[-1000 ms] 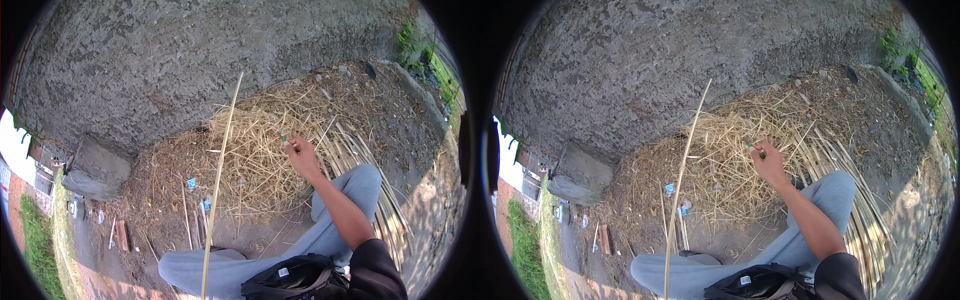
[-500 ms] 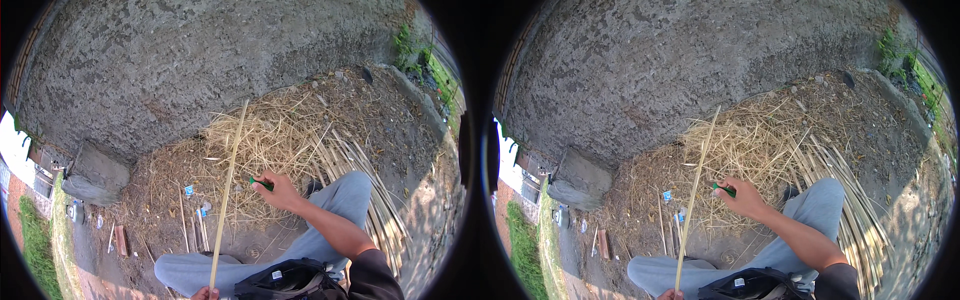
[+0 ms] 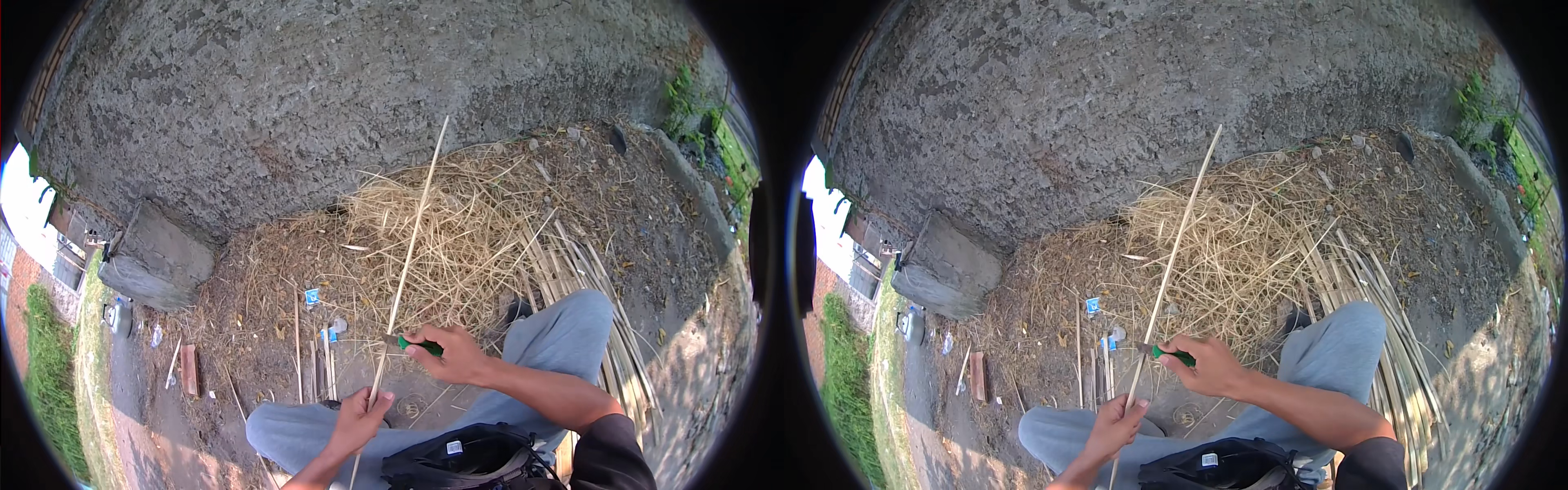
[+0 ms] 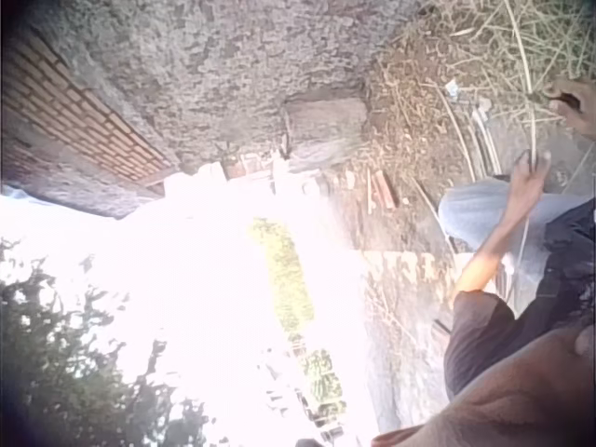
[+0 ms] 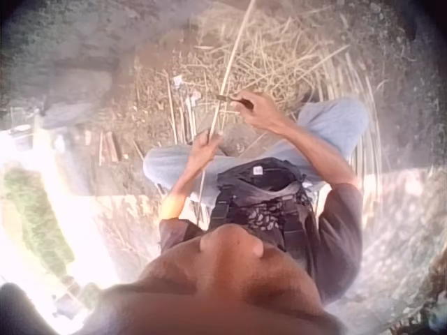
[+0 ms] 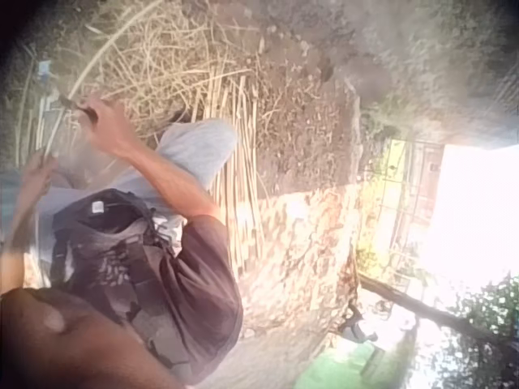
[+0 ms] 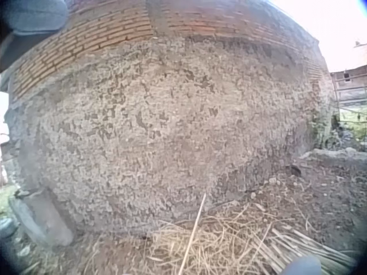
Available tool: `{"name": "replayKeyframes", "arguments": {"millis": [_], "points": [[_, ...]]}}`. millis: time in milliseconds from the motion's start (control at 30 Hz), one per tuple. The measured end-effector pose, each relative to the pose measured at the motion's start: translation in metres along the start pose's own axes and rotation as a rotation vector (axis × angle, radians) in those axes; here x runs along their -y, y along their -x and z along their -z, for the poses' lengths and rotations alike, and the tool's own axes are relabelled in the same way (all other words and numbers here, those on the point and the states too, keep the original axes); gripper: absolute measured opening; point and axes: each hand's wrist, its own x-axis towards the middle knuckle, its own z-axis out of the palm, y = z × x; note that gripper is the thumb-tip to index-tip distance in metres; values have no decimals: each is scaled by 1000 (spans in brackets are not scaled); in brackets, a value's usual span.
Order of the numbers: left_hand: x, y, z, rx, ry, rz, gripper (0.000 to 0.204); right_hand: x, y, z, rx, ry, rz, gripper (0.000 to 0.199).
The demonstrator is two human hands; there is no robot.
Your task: The person shaves a bamboo strip with a utility knife, scrapes the strip using a machete, and carves the bamboo strip with the utility knife.
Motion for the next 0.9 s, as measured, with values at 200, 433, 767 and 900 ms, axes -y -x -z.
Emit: {"name": "replayKeyframes", "arguments": {"millis": [200, 433, 767, 900], "points": [[-10, -45, -13, 93, -28, -131, 25, -1, 2, -9, 12, 40, 85, 18], [-45, -51, -25, 200, 77, 17, 26, 1, 0, -9, 30, 95, 49, 17], [-8, -69, -18, 146, -74, -153, 23, 0, -1, -15, 36, 177, 166, 14], [-11, -64, -17, 173, -1, -103, 21, -4, 0, -19, 32, 207, 195, 17]]}}
